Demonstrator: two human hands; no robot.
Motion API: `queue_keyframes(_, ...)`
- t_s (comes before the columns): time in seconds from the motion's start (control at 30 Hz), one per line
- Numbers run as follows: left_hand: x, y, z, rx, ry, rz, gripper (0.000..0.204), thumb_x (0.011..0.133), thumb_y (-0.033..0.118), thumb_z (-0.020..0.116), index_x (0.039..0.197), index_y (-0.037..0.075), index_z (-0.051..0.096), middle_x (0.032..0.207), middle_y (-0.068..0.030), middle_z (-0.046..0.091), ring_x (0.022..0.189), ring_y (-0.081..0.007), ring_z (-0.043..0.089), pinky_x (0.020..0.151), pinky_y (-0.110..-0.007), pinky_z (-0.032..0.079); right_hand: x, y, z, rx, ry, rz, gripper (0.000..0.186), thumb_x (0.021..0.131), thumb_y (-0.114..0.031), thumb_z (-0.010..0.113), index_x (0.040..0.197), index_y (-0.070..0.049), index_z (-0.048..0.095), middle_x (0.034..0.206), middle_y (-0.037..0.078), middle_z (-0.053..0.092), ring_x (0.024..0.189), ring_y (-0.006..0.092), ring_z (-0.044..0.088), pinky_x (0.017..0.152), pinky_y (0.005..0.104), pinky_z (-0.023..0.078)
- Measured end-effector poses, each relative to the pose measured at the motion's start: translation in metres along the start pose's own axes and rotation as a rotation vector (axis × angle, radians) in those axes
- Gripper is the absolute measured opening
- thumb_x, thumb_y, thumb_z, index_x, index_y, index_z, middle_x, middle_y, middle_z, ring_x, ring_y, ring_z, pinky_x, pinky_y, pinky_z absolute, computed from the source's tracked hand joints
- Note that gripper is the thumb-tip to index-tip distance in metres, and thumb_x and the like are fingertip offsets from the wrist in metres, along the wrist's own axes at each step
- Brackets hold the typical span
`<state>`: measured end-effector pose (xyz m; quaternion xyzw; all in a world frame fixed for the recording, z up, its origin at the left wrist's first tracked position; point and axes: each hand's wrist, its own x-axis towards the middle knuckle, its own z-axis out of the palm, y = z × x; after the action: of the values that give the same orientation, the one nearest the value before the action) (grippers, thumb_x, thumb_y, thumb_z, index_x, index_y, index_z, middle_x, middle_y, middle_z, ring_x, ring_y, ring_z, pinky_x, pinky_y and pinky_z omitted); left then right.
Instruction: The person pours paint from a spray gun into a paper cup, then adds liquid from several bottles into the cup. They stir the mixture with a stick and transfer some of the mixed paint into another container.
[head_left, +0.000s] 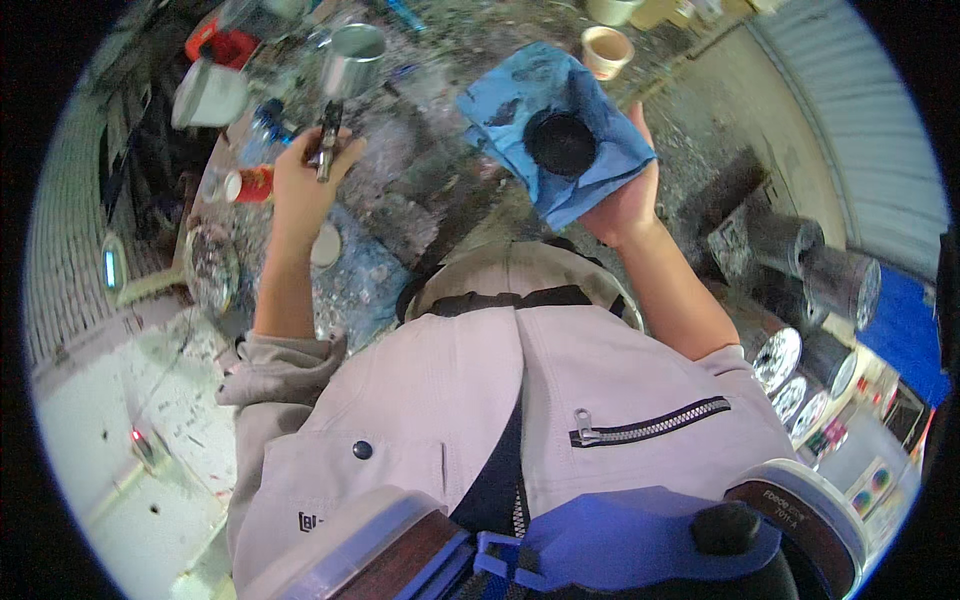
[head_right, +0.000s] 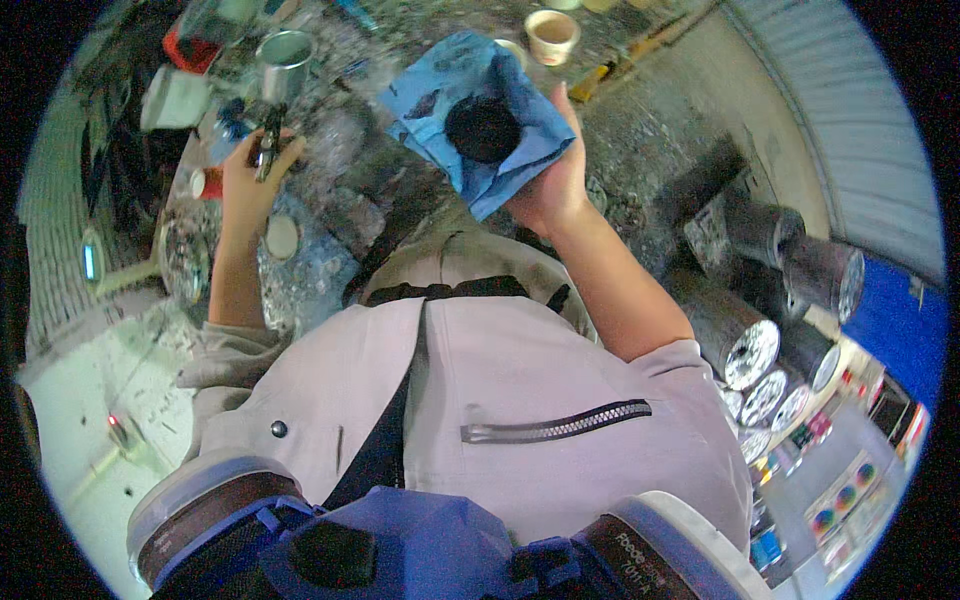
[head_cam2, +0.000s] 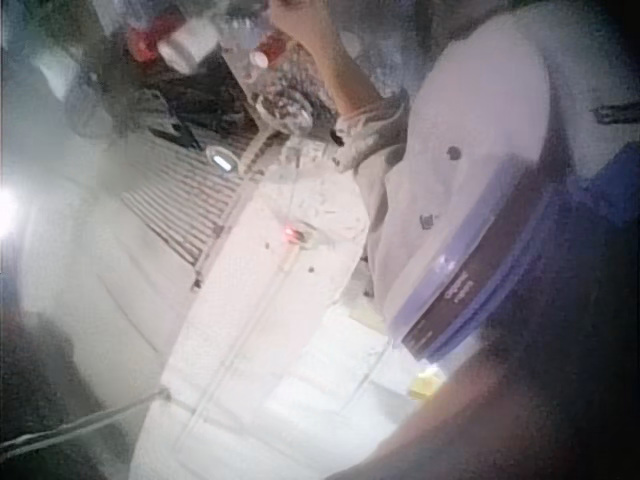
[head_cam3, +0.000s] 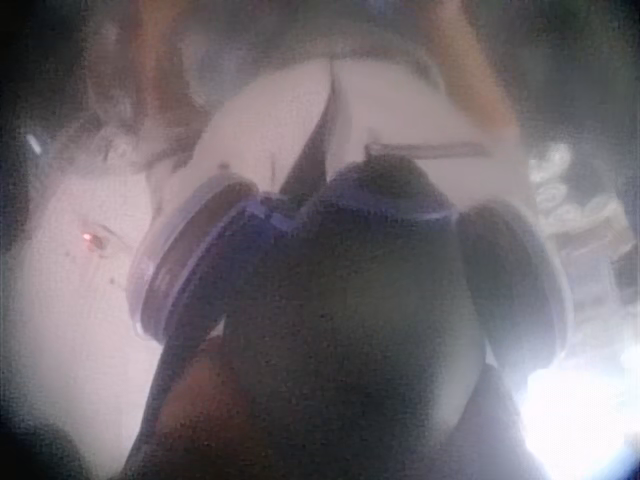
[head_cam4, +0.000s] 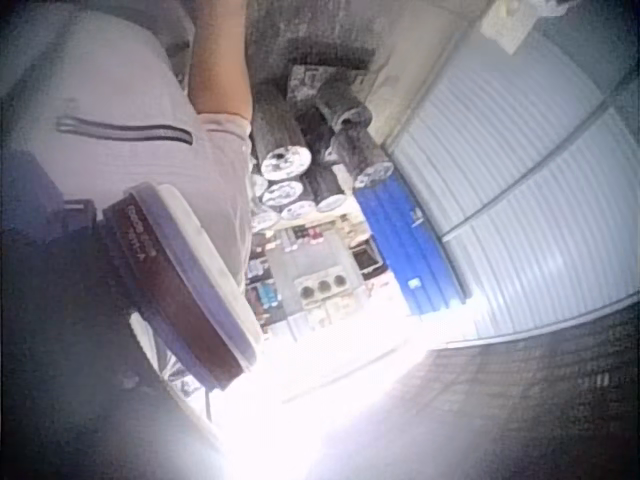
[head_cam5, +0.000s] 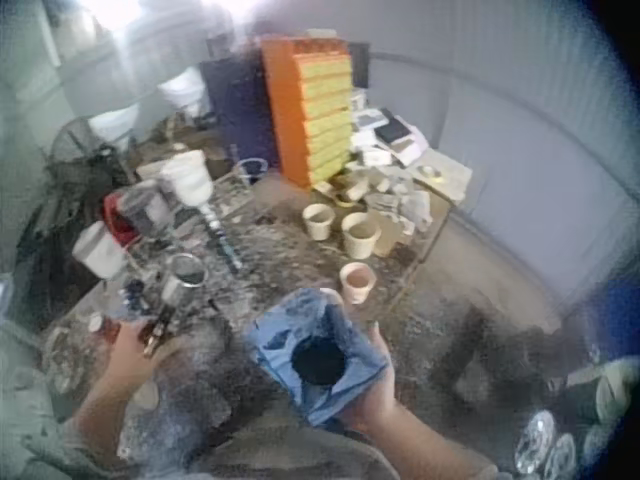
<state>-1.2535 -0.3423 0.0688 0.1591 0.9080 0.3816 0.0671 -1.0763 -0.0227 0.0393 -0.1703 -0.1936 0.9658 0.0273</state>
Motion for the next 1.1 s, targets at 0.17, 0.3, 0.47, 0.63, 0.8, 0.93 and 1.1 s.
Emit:
queue_keyframes(0.17, -0.08, -0.034, -0.033, -0.298, 0.18, -0.302, 0.029, 0.092, 0.02, 0.091, 0.112, 0.004, 0.079, 0.093, 0.0037, 0.071, 0.08, -0.0051, 0.058, 0.071, -0.025, 0.044, 0.054, 0.059, 0.012, -0.215, 0.007, 0.287, 0.078, 0.113, -0.067, 0.037, 0.161, -0.008, 0.052, 0.16, 0.015, 0.058, 0.142, 0.0347, 0.059, 0.124, 0.0527, 0.042)
queue_keyframes(0.3, -0.128, -0.055, -0.042, -0.378, 0.275, -0.432, 0.028, 0.093, 0.018, 0.09, 0.115, 0.004, 0.078, 0.095, 0.0027, 0.073, 0.086, -0.0055, 0.062, 0.077, -0.025, 0.047, 0.072, 0.101, -0.008, -0.774, 0.174, 0.057, 0.067, 0.115, -0.053, 0.047, 0.157, -0.002, 0.056, 0.155, 0.015, 0.061, 0.142, 0.0293, 0.058, 0.124, 0.0429, 0.038)
queue_keyframes(0.47, -0.167, -0.062, -0.032, -0.486, 0.256, -0.433, 0.029, 0.095, 0.009, 0.086, 0.122, 0.003, 0.076, 0.102, 0.0003, 0.075, 0.094, -0.0087, 0.067, 0.088, -0.028, 0.055, 0.065, 0.122, -0.036, -1.066, 0.081, -0.487, 0.043, 0.113, -0.019, 0.06, 0.152, 0.001, 0.057, 0.141, 0.014, 0.062, 0.135, 0.022, 0.056, 0.118, 0.0378, 0.043)
queue_keyframes(0.63, -0.167, -0.052, 0.0, -0.73, 0.176, -0.251, 0.045, 0.093, -0.001, 0.083, 0.135, 0.001, 0.066, 0.119, -0.0041, 0.072, 0.106, -0.0129, 0.07, 0.093, -0.029, 0.058, 0.034, 0.114, -0.015, -1.123, -0.295, -0.32, 0.026, 0.109, -0.011, 0.066, 0.133, -0.001, 0.069, 0.119, 0.005, 0.07, 0.096, 0.0117, 0.064, 0.09, 0.0276, 0.053)
queue_keyframes(0.8, -0.137, -0.032, 0.027, -0.722, 0.085, -0.071, 0.042, 0.091, -0.001, 0.085, 0.129, 0.0, 0.066, 0.115, -0.0047, 0.071, 0.11, -0.0137, 0.071, 0.094, -0.029, 0.058, 0.007, 0.126, 0.032, -1.267, -0.552, 0.04, 0.041, 0.105, -0.013, 0.073, 0.142, -0.004, 0.059, 0.117, 0.006, 0.07, 0.103, 0.0125, 0.065, 0.09, 0.0312, 0.055)
queue_keyframes(0.93, -0.116, -0.008, 0.037, -0.692, 0.037, -0.058, 0.04, 0.093, -0.001, 0.084, 0.129, -0.001, 0.067, 0.117, -0.0066, 0.074, 0.11, -0.0135, 0.072, 0.094, -0.029, 0.058, 0.008, 0.133, 0.044, -0.919, -0.415, 0.121, 0.053, 0.102, -0.012, 0.078, 0.147, -0.006, 0.052, 0.116, 0.005, 0.071, 0.101, 0.012, 0.066, 0.088, 0.0317, 0.057)
queue_keyframes(1.1, -0.101, 0.014, 0.054, -1.28, -0.029, -0.302, 0.044, 0.096, 0.0, 0.082, 0.137, -0.002, 0.068, 0.123, -0.0087, 0.077, 0.112, -0.0146, 0.072, 0.095, -0.03, 0.059, 0.009, 0.12, 0.03, -0.847, -0.327, -0.161, 0.033, 0.105, -0.016, 0.076, 0.131, 0.0, 0.063, 0.118, 0.004, 0.072, 0.106, 0.0124, 0.066, 0.094, 0.0308, 0.054)
